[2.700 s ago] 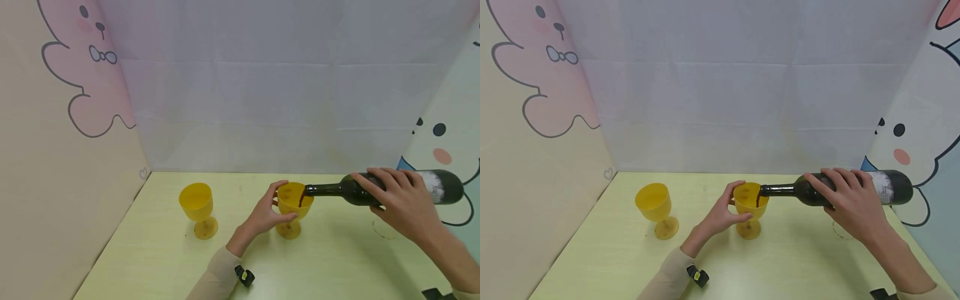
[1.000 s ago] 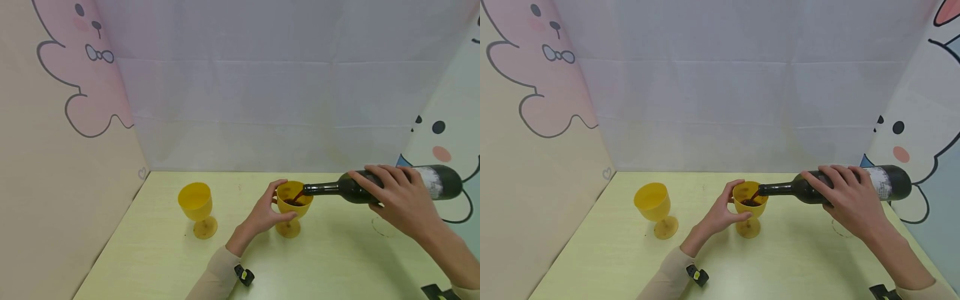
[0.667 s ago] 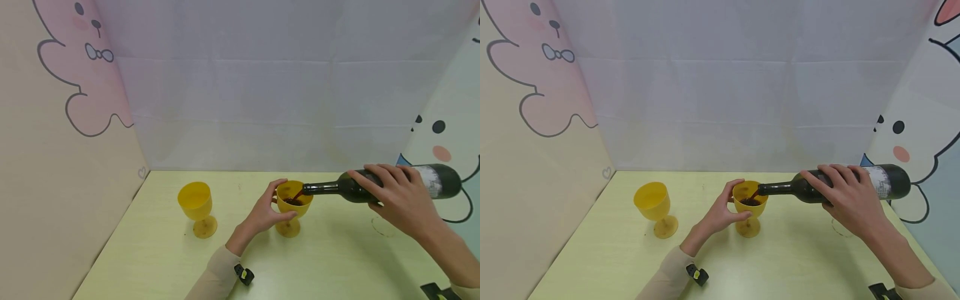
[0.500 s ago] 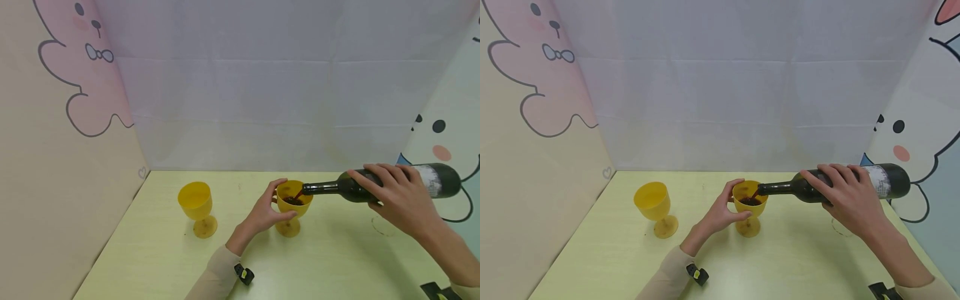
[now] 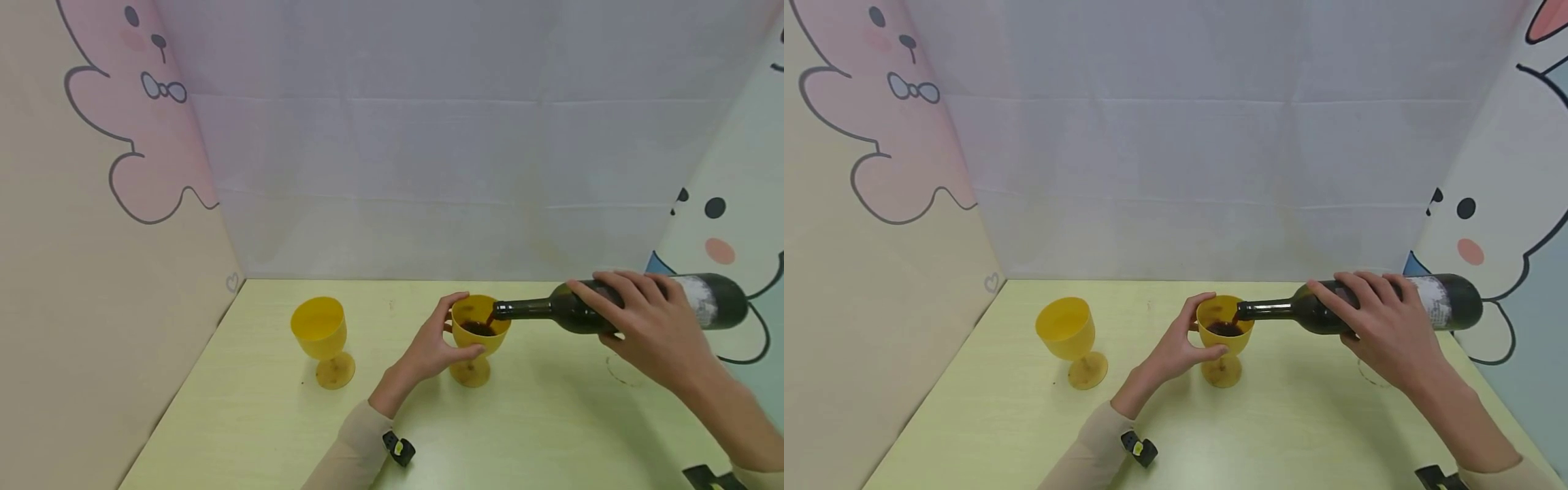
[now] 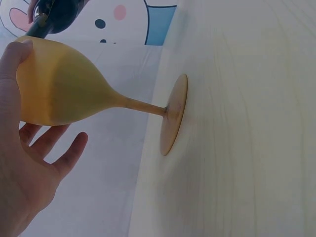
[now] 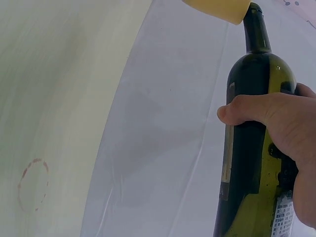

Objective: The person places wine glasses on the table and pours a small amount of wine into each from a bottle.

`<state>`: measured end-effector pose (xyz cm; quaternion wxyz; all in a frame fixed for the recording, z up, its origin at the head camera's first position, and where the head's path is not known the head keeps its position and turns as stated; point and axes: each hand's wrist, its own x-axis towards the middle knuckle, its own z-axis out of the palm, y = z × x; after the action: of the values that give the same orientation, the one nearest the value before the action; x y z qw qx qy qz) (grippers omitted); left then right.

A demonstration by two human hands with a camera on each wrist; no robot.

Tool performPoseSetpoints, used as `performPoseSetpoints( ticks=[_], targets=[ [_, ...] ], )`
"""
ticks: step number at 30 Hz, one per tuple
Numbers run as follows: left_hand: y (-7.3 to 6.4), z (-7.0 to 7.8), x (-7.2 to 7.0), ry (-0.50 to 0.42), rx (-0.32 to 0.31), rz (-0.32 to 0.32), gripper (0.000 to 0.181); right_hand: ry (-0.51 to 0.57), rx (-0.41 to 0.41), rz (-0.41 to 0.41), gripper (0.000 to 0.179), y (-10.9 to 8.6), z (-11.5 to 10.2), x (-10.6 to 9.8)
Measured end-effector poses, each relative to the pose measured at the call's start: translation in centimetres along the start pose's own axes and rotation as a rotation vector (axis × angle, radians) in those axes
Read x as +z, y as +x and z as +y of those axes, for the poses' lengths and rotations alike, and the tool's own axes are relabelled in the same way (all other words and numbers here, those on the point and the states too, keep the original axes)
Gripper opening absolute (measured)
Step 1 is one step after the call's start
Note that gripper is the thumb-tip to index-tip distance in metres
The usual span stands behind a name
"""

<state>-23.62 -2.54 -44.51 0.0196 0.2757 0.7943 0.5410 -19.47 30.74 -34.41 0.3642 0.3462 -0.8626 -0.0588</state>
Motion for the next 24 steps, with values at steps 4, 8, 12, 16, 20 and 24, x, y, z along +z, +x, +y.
performPoseSetpoints(
  ticks=[4,8,12,16,20,24],
  targets=[
    [0.0,0.0,0.0,-0.007,-0.003,-0.004,0.083,-0.005,0.025,-0.032,0.117,-0.2,-0.3,-0.1],
    [-0.1,0.1,0.0,-0.004,-0.008,-0.003,0.084,0.004,0.069,-0.041,0.117,-0.5,-0.7,0.2],
    [-0.1,0.2,-0.1,0.003,-0.009,-0.001,0.085,0.025,0.108,-0.049,0.119,-0.9,-1.1,0.4],
    [-0.1,0.1,0.0,-0.005,-0.009,-0.002,0.084,0.051,0.138,-0.049,0.118,-1.1,-1.3,0.8],
    [-0.1,-0.1,0.0,-0.005,-0.006,0.003,0.084,0.072,0.166,-0.062,0.117,-1.4,-1.6,1.1],
    [0.0,-0.2,0.1,0.001,-0.01,0.007,0.084,0.109,0.2,-0.065,0.093,-1.7,-2.0,1.5]
  ],
)
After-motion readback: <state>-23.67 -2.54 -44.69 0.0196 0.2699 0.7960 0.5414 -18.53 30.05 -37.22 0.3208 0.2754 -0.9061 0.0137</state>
